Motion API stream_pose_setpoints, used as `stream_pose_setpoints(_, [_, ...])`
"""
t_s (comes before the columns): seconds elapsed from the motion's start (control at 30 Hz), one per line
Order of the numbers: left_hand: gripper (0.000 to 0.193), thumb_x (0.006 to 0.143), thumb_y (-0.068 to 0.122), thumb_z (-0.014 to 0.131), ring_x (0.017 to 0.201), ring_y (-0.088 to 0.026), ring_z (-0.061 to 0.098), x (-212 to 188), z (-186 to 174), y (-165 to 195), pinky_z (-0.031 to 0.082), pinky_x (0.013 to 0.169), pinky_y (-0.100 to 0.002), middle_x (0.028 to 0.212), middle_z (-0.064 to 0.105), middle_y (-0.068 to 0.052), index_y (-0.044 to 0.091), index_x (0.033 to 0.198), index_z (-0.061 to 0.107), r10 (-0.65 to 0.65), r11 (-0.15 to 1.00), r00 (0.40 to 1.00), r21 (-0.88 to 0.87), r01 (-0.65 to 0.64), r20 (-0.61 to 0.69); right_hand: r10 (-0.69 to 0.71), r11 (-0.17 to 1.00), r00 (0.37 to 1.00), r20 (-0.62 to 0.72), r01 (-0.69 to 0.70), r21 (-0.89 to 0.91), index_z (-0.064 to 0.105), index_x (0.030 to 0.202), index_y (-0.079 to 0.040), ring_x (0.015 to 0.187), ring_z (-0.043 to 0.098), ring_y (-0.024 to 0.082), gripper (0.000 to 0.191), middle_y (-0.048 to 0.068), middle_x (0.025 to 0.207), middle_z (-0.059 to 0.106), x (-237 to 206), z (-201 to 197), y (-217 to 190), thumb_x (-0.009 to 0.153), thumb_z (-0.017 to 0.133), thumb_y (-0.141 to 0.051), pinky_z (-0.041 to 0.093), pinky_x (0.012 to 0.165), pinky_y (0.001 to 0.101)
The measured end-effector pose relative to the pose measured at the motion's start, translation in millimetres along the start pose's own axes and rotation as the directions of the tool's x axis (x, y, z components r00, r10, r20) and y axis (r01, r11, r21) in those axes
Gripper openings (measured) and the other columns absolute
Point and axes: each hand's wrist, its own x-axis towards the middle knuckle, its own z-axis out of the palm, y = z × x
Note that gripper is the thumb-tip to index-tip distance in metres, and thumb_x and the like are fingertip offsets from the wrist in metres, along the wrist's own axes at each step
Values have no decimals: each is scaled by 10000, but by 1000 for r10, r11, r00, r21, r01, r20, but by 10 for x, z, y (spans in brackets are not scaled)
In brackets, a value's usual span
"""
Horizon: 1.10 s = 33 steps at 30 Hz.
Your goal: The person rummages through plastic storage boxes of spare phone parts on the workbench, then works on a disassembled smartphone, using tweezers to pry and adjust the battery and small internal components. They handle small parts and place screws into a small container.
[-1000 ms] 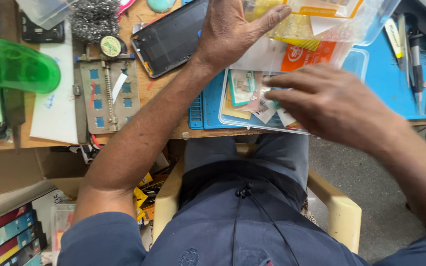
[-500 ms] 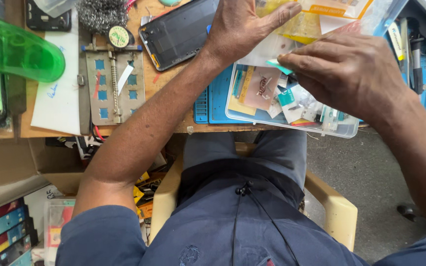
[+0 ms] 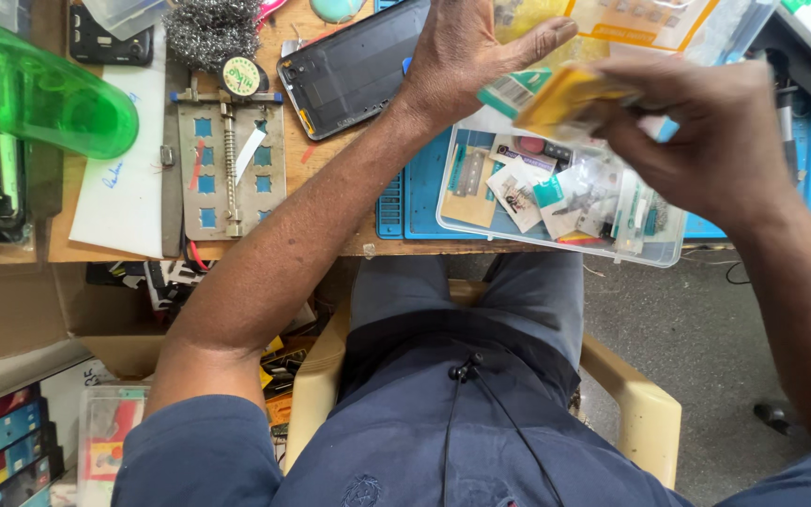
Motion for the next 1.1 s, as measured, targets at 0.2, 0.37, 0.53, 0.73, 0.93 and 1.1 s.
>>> stream_pose_setpoints(0.2, [375,978,394,825,832,-175,787,-37,22,-13,642,757,-329,904,762,-54,52,1071,703,-163,977,980,-117,176,111,280,923,960,-15,-265,278,635,1274,84,974,725,143,235,137,1098,725,-234,-115,-90,1054,684,17,612,858,272])
stream_pose_setpoints(0.37, [420,978,376,852,932,-231,742,-55,-7,8,601,847,-381,1017,729,-97,38,1140,663,-155,984,984,-76,162,90,235,969,960,151,-221,-109,691,1300,66,878,721,170,380,153,1005,754,-258,-246,-151,928,742,8,591,769,312])
stream_pose_setpoints(0.53, [559,992,382,924,1130,-305,655,-43,-99,82,518,1010,-451,1194,668,-118,51,1294,590,-111,991,991,85,104,79,371,861,918,141,-396,318,666,1318,50,945,712,135,309,94,1108,745,-235,-157,-22,1015,676,-13,601,819,287])
stream_pose_setpoints(0.73, [589,1042,334,876,1206,-261,697,-15,-159,146,581,1067,-416,1293,644,-118,56,1409,509,-80,983,991,-157,97,109,479,687,866,146,-473,552,649,1303,18,1009,724,109,309,79,1158,725,-271,-104,66,994,630,19,640,886,278])
stream_pose_setpoints(0.93, [577,1040,349,894,1181,-245,685,-43,-133,92,576,1045,-409,1240,644,-106,84,1388,518,-84,996,990,-18,87,113,350,887,937,-10,-327,325,754,1004,-20,847,616,139,168,104,1176,759,-414,-63,-39,934,707,125,503,742,268])
stream_pose_setpoints(1.1, [561,1053,324,882,1205,-245,685,-47,-133,54,582,1073,-408,1268,641,-111,88,1406,515,-34,995,993,-95,44,112,256,899,959,-124,-189,396,763,998,-44,1030,716,141,216,103,1115,745,-505,-13,-6,926,720,155,592,929,260])
